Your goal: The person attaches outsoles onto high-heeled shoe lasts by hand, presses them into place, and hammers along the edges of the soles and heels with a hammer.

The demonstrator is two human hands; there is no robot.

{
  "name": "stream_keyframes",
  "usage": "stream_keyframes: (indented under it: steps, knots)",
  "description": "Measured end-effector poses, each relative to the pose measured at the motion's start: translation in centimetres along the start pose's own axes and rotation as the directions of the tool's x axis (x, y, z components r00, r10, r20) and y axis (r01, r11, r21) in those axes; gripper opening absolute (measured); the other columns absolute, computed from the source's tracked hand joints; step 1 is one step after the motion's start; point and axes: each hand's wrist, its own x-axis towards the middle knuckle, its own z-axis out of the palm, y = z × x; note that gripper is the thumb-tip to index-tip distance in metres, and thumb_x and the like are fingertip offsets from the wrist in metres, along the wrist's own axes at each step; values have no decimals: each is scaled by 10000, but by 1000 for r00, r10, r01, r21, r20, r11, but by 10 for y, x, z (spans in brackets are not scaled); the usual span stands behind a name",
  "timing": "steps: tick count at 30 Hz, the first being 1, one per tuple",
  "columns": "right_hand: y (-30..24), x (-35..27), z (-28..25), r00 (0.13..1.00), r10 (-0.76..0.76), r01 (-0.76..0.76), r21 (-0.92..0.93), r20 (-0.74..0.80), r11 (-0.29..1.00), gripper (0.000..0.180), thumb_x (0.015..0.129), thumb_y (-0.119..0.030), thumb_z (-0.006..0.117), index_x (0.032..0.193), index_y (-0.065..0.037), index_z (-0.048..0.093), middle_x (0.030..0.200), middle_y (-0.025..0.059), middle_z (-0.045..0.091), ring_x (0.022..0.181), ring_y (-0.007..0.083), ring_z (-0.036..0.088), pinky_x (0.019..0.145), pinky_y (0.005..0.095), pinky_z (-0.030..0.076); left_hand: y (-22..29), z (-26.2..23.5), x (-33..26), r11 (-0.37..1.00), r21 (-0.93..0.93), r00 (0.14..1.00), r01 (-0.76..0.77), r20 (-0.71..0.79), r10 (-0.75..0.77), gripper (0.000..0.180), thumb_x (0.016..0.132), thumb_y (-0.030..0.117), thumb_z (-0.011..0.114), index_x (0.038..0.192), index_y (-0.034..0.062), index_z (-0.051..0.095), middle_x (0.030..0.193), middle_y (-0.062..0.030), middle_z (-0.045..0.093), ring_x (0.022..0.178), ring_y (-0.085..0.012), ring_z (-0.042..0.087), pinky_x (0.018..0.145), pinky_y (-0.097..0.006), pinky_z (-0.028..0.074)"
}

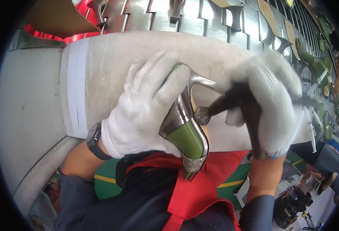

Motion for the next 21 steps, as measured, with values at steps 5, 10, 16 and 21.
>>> stream_keyframes:
  steps: [5,10,16,21]
  knots:
    - [-14,-14,10,987,112,-98,119,-114,988,330,1061,-261,565,1036,50,674,903,184,739,549,201,678,468,251,469,1,2,-1,999,4,998,48,29,-48,1461,380,483,1028,1626,17,424,1645,-288,410,1522,-505,413,1221,-674,284]
    - [-11,3,9,981,186,-172,193,-57,966,335,1086,-253,551,1062,56,679,901,180,746,584,198,701,482,252,472,3,0,1,1000,12,1000,27,14,-28,1445,375,481,1019,1611,8,439,1629,-289,424,1509,-512,421,1211,-672,292]
    - [-4,36,3,912,353,-409,384,211,827,342,1116,-244,535,1092,62,685,899,176,756,625,195,730,498,253,476,-2,-1,3,998,51,999,-45,8,44,1437,448,550,1020,1615,-8,394,1592,-321,444,1457,-544,465,1192,-658,358]
    - [-14,26,-5,868,420,-496,524,266,692,333,1112,-244,532,1073,48,686,854,171,747,598,187,706,491,264,469,2,-4,3,995,66,997,-72,3,72,1447,411,412,1060,1620,16,371,1582,-314,442,1447,-545,461,1202,-641,352]
